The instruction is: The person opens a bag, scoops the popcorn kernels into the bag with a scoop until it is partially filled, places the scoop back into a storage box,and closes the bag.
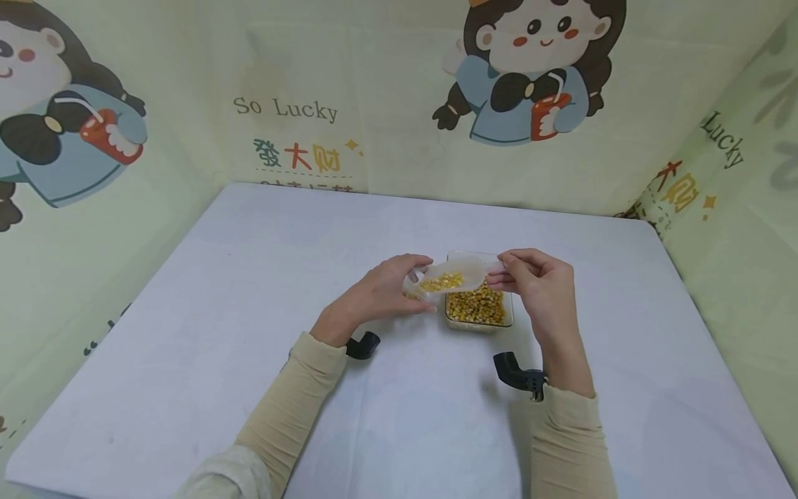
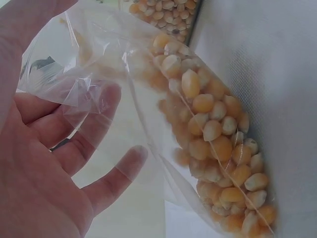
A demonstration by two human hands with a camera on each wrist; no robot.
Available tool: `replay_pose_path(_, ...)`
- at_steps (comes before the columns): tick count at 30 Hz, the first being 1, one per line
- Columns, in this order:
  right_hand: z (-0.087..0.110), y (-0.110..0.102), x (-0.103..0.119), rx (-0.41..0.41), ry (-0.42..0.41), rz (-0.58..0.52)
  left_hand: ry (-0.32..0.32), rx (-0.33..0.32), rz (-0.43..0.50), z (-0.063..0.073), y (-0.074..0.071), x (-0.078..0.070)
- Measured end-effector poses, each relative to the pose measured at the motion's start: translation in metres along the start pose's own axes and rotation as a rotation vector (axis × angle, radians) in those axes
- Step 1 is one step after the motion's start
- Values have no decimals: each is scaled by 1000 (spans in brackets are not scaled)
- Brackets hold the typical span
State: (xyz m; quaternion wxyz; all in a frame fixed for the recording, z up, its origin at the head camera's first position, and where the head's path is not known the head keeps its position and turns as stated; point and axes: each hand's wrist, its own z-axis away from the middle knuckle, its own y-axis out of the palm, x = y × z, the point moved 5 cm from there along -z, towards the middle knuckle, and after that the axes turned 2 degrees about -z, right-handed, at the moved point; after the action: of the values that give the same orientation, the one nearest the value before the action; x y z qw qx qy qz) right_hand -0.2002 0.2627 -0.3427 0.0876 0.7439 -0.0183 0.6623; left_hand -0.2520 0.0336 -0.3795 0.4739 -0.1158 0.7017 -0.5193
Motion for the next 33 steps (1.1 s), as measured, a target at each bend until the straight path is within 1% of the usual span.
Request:
replay_pose_path(8, 2, 4, 6, 15, -65, 31, 1, -8, 20, 1, -2, -1)
replay_pose_path(19, 3, 2, 10, -8, -98, 54, -7, -17, 68, 4, -8, -2)
replay_pose_path(23, 4, -1, 11, -24, -112, 45, 2, -16, 96, 6, -10, -4)
replay_pose_path(27, 5, -4, 13, -46, -126, 23, 9, -15, 143, 7, -12, -5)
replay_pose_path(33, 4, -8, 15, -54, -152, -55, -2, -14, 190, 7, -13, -4)
